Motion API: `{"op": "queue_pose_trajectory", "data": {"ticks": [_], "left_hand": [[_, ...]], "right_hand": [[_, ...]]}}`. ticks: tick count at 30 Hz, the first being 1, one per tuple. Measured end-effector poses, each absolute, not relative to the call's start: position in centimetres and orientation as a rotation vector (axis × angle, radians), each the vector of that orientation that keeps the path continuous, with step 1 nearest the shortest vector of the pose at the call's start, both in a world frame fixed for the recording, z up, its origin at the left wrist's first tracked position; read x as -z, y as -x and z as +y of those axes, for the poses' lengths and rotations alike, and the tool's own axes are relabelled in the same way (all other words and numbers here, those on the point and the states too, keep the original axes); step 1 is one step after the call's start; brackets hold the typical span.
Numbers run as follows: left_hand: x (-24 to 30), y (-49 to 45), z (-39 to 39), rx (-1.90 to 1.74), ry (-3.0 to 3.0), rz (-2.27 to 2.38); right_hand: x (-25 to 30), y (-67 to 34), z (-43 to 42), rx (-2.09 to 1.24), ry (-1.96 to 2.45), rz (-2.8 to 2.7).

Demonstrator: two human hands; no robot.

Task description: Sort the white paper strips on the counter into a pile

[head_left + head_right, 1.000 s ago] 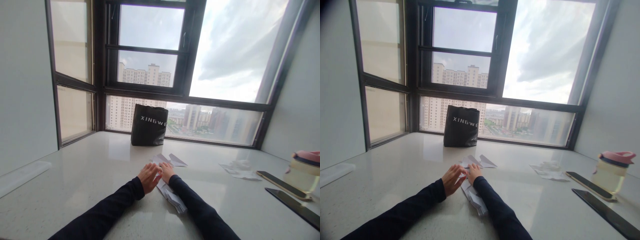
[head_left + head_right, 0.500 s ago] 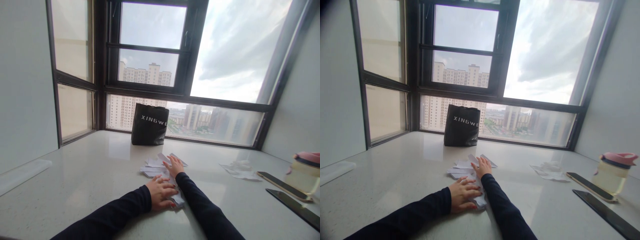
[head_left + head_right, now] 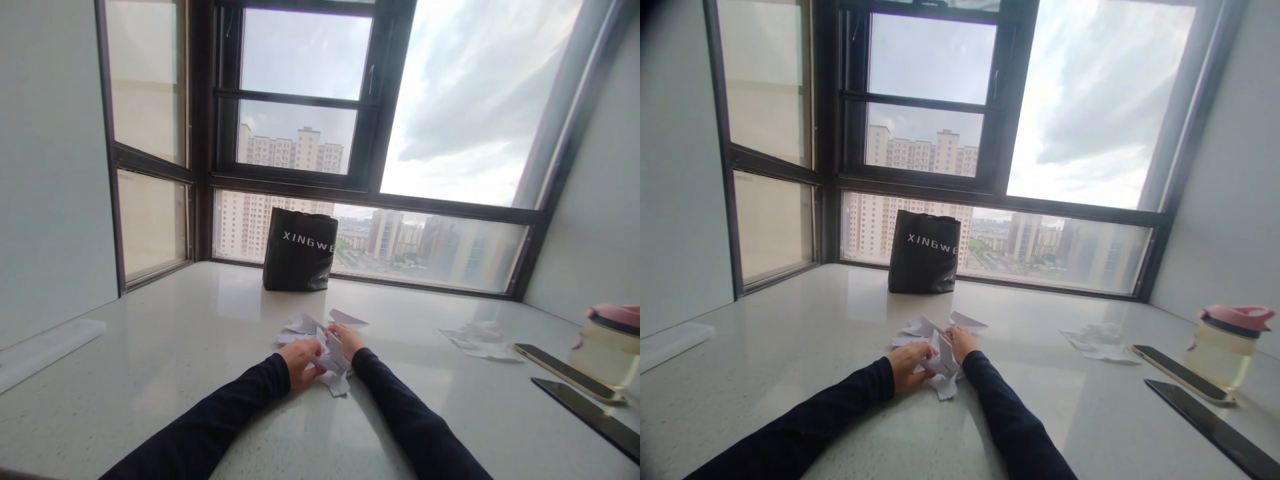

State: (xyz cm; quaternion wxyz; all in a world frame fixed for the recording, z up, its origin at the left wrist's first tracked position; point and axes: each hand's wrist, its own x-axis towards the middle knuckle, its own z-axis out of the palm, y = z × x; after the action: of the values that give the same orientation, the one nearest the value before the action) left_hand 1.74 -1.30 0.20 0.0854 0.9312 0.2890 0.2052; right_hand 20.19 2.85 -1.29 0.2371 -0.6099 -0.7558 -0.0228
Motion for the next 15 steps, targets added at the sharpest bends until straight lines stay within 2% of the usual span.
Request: {"op": "queue_pose_trajectory", "data": {"ticks": [8, 11, 15], "left_hand": [[-1.6, 0.0, -0.2, -0.933, -2.657, 0.908], [-1.8, 0.6, 0.5, -1.084, -2.605, 1.106], [-1.0, 0.8, 1.2, -0.864, -2.486, 1.535]], "right_hand": [[0.4, -21.4, 3.3, 0.209, 1.707, -1.821], [1.3, -22.1, 3.7, 0.216, 1.838, -1.716], [2.5, -22.0, 3.8, 0.107, 1.871, -1.782]]}}
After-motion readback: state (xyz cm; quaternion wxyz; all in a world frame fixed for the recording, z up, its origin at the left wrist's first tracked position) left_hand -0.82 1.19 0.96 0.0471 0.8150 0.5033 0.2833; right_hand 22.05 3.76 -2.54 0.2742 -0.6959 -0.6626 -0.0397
